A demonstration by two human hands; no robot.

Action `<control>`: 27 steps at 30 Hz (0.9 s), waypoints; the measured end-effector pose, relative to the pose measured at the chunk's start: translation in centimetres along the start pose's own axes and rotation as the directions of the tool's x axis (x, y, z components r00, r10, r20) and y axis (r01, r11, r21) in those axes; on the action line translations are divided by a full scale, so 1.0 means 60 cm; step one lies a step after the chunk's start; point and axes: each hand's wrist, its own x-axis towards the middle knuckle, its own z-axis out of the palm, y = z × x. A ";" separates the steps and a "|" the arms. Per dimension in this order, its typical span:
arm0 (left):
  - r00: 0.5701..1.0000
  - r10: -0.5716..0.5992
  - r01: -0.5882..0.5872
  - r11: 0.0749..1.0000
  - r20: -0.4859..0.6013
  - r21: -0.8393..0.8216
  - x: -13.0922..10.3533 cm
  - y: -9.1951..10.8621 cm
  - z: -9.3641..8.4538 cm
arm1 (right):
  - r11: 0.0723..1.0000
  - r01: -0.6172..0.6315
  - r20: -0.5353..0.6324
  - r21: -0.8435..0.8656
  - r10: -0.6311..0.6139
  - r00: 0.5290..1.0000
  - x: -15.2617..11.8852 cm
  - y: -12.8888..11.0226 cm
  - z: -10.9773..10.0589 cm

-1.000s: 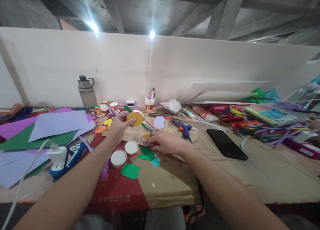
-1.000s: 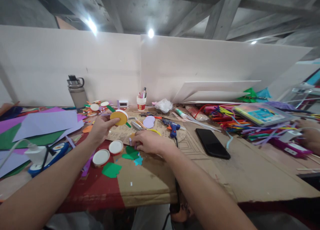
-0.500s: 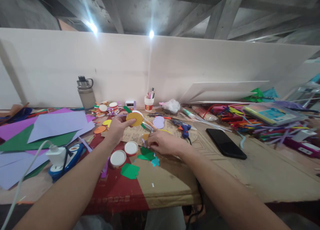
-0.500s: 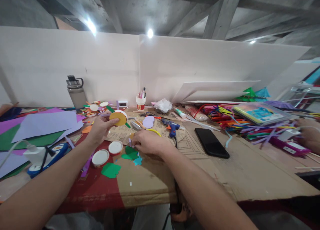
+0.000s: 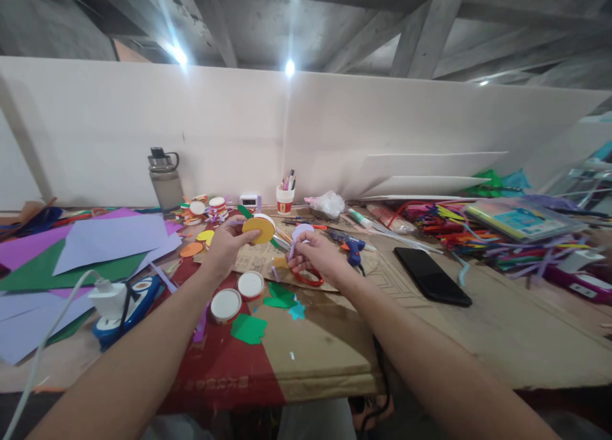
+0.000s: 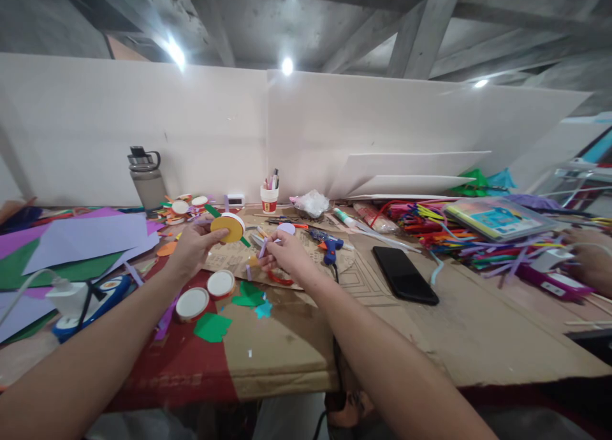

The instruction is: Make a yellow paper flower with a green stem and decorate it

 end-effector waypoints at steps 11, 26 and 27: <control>0.999 -0.041 0.041 0.999 -0.003 -0.002 0.001 -0.010 0.000 | 0.926 -0.071 -0.038 0.370 0.092 0.995 0.008 -0.003 -0.012; 0.992 0.010 -0.027 0.991 0.127 0.128 -0.001 -0.010 -0.005 | 0.925 0.097 -0.049 0.368 -0.084 0.995 0.006 0.004 -0.009; 0.989 0.017 -0.037 0.990 0.150 0.134 -0.002 -0.008 -0.004 | 0.928 0.113 -0.066 0.355 -0.095 0.993 0.006 0.003 -0.008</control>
